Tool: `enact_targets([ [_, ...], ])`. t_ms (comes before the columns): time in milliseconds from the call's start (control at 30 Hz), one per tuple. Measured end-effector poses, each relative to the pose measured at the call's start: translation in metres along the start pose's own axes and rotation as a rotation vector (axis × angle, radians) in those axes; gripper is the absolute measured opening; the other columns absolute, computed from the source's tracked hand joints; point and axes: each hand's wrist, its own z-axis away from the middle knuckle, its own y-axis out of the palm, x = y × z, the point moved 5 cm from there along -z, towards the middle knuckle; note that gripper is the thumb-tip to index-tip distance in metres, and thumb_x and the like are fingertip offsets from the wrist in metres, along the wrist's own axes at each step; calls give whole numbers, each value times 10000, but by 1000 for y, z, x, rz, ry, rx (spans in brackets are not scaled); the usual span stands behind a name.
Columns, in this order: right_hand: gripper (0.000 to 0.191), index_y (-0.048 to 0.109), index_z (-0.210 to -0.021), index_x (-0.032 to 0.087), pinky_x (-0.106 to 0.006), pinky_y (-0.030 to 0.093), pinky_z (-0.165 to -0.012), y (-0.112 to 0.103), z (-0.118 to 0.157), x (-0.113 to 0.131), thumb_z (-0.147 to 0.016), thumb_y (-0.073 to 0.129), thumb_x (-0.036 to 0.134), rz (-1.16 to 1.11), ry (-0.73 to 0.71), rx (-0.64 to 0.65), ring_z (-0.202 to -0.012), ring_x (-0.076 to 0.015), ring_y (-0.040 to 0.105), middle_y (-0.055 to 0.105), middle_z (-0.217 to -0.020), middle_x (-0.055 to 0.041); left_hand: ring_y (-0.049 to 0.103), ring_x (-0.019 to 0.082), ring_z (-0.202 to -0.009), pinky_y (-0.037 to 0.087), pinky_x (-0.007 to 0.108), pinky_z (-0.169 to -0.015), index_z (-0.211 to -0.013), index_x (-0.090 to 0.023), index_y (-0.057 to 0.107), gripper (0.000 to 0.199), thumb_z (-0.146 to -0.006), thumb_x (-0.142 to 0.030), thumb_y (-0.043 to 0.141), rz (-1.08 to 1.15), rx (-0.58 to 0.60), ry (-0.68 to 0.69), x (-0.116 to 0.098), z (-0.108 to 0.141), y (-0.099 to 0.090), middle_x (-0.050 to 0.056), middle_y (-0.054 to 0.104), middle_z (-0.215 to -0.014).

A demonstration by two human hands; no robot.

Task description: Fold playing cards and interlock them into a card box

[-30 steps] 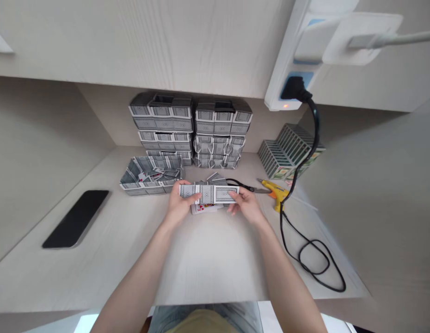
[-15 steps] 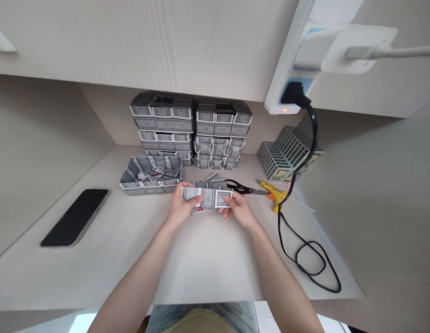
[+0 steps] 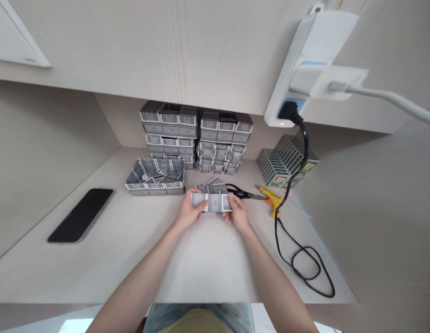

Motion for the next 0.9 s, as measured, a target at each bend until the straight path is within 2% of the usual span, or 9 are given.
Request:
enact_targets([
  [167, 584, 505, -544, 164, -184, 242, -204, -7, -1, -1, -770, 323, 671, -79, 27, -126, -201, -74, 368, 499, -330, 11, 361, 42, -276, 284, 146, -282, -909, -197, 410, 372, -645, -266, 662, 4, -31, 32, -14, -3, 1, -123, 421, -470],
  [333, 567, 495, -595, 164, -194, 268, -218, -5, -1, -6, -747, 342, 688, -41, 92, -42, -217, -92, 397, 530, -371, -2, 361, 37, -271, 284, 150, -268, -882, -195, 433, 347, -634, -270, 664, -18, -62, 73, -31, -9, -8, -114, 435, -505],
  [400, 516, 490, -671, 173, -194, 272, -234, -7, 1, -6, -760, 355, 663, 22, 40, -58, -233, -91, 394, 536, -400, 15, 368, 36, -275, 291, 152, -270, -872, -194, 443, 323, -645, -289, 654, -16, -92, 66, -31, -9, -17, -108, 439, -519],
  [467, 421, 491, -784, 186, -188, 272, -267, -12, 5, -1, -783, 402, 598, 153, -91, -109, -257, -78, 363, 512, -423, 53, 391, 44, -285, 306, 158, -272, -877, -194, 448, 325, -649, -302, 651, -37, -97, 51, -28, -7, -25, -98, 465, -533],
  [567, 374, 505, -929, 201, -223, 414, -447, -17, 10, 15, -697, 614, 474, 518, -377, -118, -451, -111, 491, 506, -525, 59, 391, 48, -297, 318, 160, -281, -871, -186, 466, 317, -651, -320, 651, -87, -63, 36, -23, -2, -35, -93, 459, -515],
  [633, 474, 523, -1010, 204, -289, 466, -600, -17, 12, 25, -634, 678, 448, 760, -521, -90, -637, -162, 558, 574, -700, -2, 393, 48, -305, 324, 161, -287, -876, -188, 472, 329, -646, -332, 658, -114, -48, 38, -20, 1, -40, -93, 453, -521],
  [700, 555, 504, -1098, 202, -372, 449, -777, -17, 12, 32, -628, 690, 431, 888, -621, -65, -899, -232, 557, 598, -952, -84, 394, 46, -315, 333, 166, -285, -881, -193, 468, 336, -648, -347, 653, -105, -64, 27, -16, 4, -46, -88, 458, -552],
  [800, 578, 464, -1167, 203, -439, 381, -888, -14, 10, 34, -669, 661, 421, 989, -665, 51, -1117, -279, 460, 499, -1228, -133, 409, 44, -336, 347, 168, -287, -895, -193, 474, 357, -641, -364, 657, -81, -100, -3, -10, 6, -55, -69, 502, -623],
  [900, 563, 445, -1204, 209, -439, 379, -895, -15, 6, 27, -702, 634, 378, 1017, -600, 80, -1102, -270, 470, 498, -1244, -121, 431, 57, -350, 358, 173, -290, -907, -193, 480, 356, -649, -369, 651, -54, -92, -34, -5, 6, -60, -62, 513, -622],
])
